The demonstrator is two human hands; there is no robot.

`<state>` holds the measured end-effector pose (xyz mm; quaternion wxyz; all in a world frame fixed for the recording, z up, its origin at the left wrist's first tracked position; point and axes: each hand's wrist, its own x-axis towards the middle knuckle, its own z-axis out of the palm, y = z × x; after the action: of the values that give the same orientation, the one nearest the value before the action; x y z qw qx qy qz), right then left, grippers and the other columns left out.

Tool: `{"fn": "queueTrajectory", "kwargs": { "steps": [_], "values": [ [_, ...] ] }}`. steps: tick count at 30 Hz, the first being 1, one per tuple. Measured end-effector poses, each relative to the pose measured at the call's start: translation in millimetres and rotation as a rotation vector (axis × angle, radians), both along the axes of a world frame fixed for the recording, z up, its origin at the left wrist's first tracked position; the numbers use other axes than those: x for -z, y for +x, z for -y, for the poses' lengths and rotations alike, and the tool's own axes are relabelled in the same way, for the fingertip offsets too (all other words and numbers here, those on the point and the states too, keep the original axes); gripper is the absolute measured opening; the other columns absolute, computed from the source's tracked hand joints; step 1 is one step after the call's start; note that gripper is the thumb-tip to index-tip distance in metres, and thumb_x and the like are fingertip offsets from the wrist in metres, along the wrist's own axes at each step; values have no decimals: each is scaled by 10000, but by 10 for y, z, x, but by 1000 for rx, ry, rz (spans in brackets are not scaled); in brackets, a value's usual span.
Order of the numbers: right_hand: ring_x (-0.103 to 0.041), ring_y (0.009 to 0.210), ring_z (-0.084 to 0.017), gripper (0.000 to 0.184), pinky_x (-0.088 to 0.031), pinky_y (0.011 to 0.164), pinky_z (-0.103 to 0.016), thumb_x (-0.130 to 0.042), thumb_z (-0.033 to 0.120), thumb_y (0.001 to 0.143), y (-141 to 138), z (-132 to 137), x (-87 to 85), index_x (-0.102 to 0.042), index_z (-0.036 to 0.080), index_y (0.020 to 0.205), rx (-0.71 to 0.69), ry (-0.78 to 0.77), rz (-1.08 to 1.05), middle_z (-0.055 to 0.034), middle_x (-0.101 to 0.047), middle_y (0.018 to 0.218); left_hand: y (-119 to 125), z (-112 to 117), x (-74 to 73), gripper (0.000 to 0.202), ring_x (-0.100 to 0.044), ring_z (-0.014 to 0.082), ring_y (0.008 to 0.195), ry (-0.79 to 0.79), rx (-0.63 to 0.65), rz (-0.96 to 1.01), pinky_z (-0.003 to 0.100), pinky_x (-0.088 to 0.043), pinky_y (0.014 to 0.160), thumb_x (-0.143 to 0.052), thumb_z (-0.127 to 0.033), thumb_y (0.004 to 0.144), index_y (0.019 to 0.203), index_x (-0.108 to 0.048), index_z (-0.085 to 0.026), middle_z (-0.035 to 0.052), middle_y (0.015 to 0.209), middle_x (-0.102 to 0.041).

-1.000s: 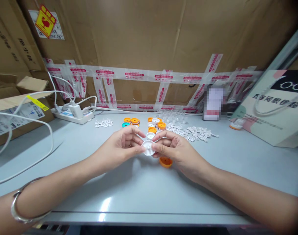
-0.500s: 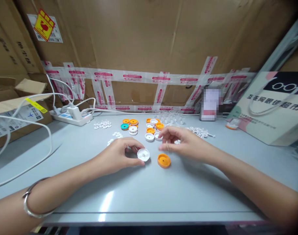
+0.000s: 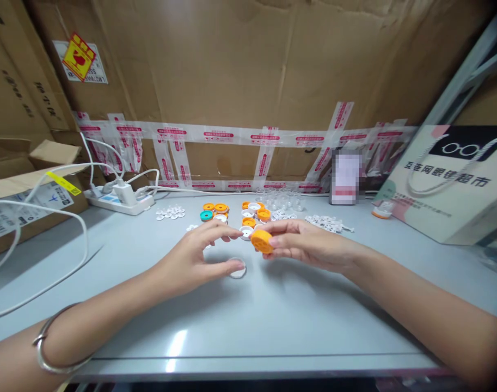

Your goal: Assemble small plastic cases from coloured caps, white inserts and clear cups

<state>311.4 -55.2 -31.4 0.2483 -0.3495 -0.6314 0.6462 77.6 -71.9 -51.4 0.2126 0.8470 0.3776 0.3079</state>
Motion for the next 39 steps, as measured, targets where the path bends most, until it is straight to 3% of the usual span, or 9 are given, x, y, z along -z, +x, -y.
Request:
{"fn": "queueTrajectory", "kwargs": {
  "steps": [3,10,18,23,26,28,30,33,39],
  "values": [
    [-619,812,-96,210,-486,818,-232,-611,279,776,-78,7,62,-640,169,953,87,-150,-212,-35,-652,946,9,20,8,411,-531,198,969,36,31,22,289,-416,782,-628,-402,746,1117,-547,-246,48,1083,-589],
    [-614,824,-95,162,-486,823,-221,-593,277,801,-222,15,182,-651,144,876,100,-184,-287,-56,-666,915,41,7,7,308,-535,184,966,-9,-51,161,289,-410,795,-549,-365,818,1093,-559,-227,48,1097,-594],
    [-620,881,-106,170,-455,912,-254,-563,268,825,-314,60,167,-658,138,878,73,-214,-324,-62,-666,933,72,-131,31,174,-569,151,908,-505,91,521,292,-422,846,-616,-319,778,888,-608,-183,23,952,-625],
    [-600,942,-141,293,-423,946,-343,-551,399,810,-304,38,207,-616,165,976,128,61,-181,-65,-639,977,14,-185,45,145,-543,149,970,-583,149,592,273,-411,857,-648,-289,751,776,-582,-162,33,1009,-595],
    [-556,1008,-185,501,-405,936,-404,-693,403,673,-262,49,275,-514,205,1097,211,368,82,-71,-587,1064,-71,-236,47,170,-546,97,762,-656,94,511,195,-407,667,-649,-307,752,791,-576,-158,8,848,-601],
    [-524,1053,-208,612,-385,944,-424,-758,359,589,-254,80,324,-464,212,1106,165,498,217,-81,-552,1111,-118,-265,43,182,-502,73,636,-713,95,415,166,-338,529,-645,-317,753,792,-570,-156,-8,754,-586],
    [-518,1058,-210,579,-381,946,-422,-761,329,580,-272,118,365,-452,208,1054,103,550,264,-81,-544,1112,-136,-280,32,186,-470,65,576,-738,113,344,163,-275,468,-639,-321,754,795,-562,-156,-20,694,-569],
    [-533,1022,-199,509,-400,921,-404,-745,300,592,-325,158,410,-436,208,986,104,582,262,-70,-551,1077,-115,-277,12,205,-499,75,610,-726,125,284,162,-303,496,-639,-321,747,830,-557,-153,-13,721,-584],
    [-547,908,-173,431,-432,852,-381,-694,298,638,-381,159,475,-396,219,939,197,613,258,-44,-551,979,-56,-270,13,214,-574,123,793,-690,162,212,245,-436,748,-638,-339,740,803,-564,-149,15,832,-621]
  ]
}}
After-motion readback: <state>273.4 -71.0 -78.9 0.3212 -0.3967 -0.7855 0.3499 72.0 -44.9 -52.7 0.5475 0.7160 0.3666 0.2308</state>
